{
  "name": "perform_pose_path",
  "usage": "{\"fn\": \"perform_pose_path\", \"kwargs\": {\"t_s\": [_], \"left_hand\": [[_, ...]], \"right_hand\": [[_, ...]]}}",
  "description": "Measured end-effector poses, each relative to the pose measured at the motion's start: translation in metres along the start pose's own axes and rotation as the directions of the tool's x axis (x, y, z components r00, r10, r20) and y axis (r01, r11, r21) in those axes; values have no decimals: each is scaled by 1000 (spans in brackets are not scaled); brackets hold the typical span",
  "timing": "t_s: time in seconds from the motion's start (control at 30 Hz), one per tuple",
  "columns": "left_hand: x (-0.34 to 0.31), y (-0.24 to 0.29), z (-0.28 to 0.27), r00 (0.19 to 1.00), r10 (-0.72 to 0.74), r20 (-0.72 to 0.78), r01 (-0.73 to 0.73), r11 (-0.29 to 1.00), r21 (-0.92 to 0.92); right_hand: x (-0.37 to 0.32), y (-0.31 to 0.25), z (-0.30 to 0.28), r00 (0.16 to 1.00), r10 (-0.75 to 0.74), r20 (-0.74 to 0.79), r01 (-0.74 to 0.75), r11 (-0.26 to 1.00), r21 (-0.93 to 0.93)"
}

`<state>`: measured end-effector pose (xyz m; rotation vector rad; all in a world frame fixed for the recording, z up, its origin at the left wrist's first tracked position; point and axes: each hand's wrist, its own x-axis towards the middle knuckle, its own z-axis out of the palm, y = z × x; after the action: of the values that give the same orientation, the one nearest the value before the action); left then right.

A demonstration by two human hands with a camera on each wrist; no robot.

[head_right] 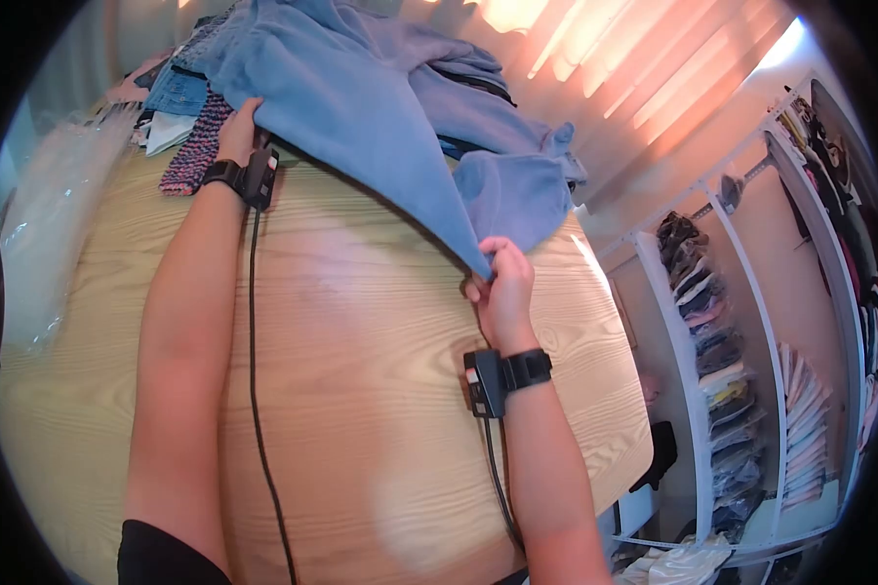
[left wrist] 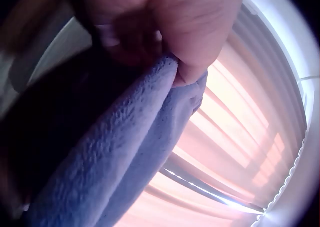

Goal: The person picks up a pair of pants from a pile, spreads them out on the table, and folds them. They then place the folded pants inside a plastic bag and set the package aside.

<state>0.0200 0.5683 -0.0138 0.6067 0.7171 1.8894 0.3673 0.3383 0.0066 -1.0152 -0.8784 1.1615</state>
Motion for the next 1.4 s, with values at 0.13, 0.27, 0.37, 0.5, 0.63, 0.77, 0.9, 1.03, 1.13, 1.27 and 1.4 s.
{"fn": "perform_pose_path", "kwargs": {"t_s": [0.13,0.27,0.37,0.5,0.63,0.77,0.9,1.03,1.13,1.27,1.4], "left_hand": [[-40,1,-2,966,259,6,-253,938,238],[-128,37,-5,995,93,21,-95,952,292],[-176,53,-20,989,151,-8,-140,935,327],[-265,94,-34,999,21,28,-29,945,325],[-341,128,-55,998,-68,1,64,946,318],[-416,173,-75,983,-141,-117,168,949,268],[-494,216,-101,971,-151,-184,198,941,275],[-558,248,-152,945,-107,-308,182,956,229],[-588,276,-174,944,-24,-330,141,931,335],[-591,294,-189,766,634,-107,-134,320,938],[-563,301,-162,915,248,319,-272,-206,940]], "right_hand": [[-42,-8,-31,998,-5,68,5,1000,12],[-86,-14,-44,1000,5,-1,-5,1000,15],[-118,-12,-53,1000,-10,27,11,999,-52],[-159,-20,-64,996,34,79,-30,998,-54],[-187,-33,-82,986,143,86,-128,979,-159],[-222,-44,-105,968,215,126,-183,957,-226],[-265,-54,-117,963,266,47,-248,940,-235],[-309,-80,-110,893,418,165,-342,870,-354],[-322,-96,-106,742,496,450,-312,850,-424],[-295,-107,-117,938,252,238,-89,838,-538],[-268,-87,-127,925,-38,377,373,262,-890]]}}
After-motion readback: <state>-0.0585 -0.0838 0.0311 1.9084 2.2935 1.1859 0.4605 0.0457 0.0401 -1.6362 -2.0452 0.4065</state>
